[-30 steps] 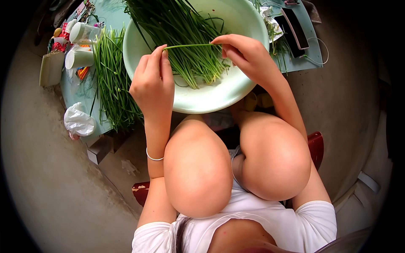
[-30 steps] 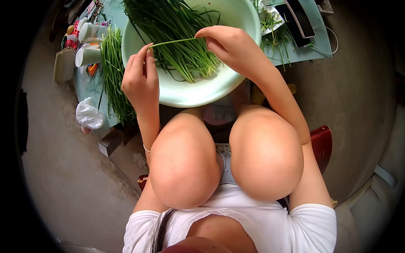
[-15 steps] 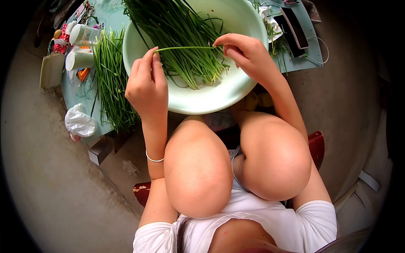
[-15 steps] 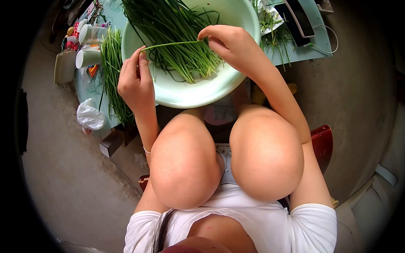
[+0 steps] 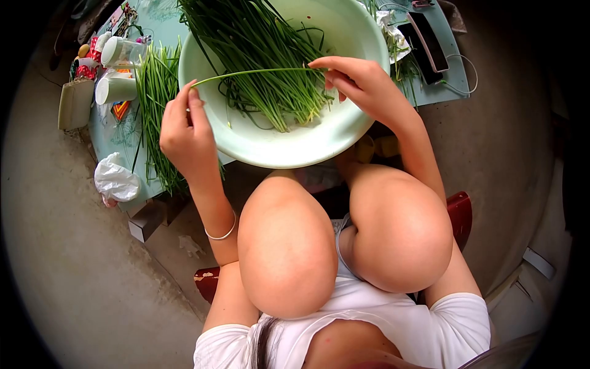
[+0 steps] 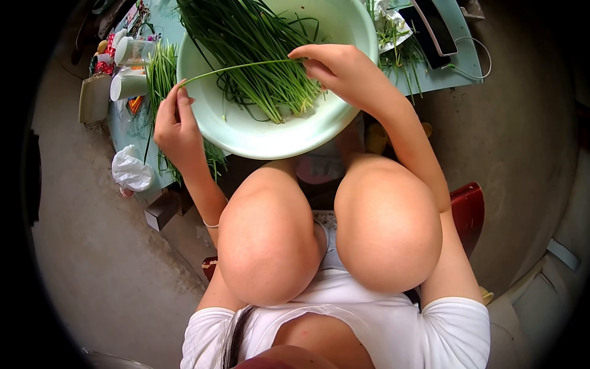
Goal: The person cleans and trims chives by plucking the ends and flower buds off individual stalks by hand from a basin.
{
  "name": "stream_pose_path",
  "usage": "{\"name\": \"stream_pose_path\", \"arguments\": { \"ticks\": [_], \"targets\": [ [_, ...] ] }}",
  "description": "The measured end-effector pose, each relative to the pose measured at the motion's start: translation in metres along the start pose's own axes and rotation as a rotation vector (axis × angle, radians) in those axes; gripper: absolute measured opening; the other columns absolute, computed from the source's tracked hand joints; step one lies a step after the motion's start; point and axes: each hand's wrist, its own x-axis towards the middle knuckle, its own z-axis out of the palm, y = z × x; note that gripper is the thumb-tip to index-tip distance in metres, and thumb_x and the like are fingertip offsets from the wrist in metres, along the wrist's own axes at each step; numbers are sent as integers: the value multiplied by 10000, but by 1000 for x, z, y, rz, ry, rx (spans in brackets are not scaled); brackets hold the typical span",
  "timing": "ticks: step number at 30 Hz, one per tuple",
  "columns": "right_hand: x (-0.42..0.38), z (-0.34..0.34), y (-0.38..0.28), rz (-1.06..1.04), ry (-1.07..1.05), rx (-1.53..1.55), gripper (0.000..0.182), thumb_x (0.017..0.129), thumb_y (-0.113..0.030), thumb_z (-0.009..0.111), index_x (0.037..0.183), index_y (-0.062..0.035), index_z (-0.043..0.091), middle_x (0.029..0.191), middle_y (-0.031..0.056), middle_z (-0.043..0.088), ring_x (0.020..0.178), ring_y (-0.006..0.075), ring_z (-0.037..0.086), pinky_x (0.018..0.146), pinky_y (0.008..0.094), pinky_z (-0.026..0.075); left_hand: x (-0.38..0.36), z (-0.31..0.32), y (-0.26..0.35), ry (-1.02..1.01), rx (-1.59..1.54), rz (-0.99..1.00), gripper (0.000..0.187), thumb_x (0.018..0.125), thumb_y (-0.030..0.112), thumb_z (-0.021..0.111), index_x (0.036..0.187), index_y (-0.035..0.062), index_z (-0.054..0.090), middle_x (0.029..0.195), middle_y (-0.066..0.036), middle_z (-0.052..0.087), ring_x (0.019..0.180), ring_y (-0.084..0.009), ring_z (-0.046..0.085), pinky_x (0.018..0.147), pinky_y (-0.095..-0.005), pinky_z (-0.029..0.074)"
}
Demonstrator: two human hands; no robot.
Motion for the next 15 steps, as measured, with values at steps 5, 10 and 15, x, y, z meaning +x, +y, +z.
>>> {"name": "stream_pose_path", "arguments": {
  "ticks": [5, 10, 15],
  "targets": [
    [0, 3, -2, -57, -12, -74, 275, 849, 19, 490, 1085, -32, 622, 713, 53, 592, 586, 96, 532, 525, 247, 436, -1, -1, -7, 36, -79, -64, 153, 879, 81, 561, 968, 43, 680, 719, -54, 606, 585, -123, 564, 534, -260, 431],
    [1, 5, -1, -70, 3, -71, 267, 845, 14, 497, 1075, -32, 623, 693, 52, 577, 584, 98, 533, 520, 250, 437, 1, -5, -17, 63, -51, -23, 157, 885, 94, 562, 973, 43, 681, 709, -53, 609, 577, -122, 555, 533, -255, 428],
    [-2, -1, -12, -37, -75, -48, 269, 837, 9, 509, 1077, -32, 624, 695, 53, 576, 591, 116, 535, 548, 252, 450, 3, -16, -27, 70, 24, -118, 168, 893, 113, 566, 993, 50, 685, 737, -54, 640, 620, -123, 599, 557, -266, 446]
  ]
}}
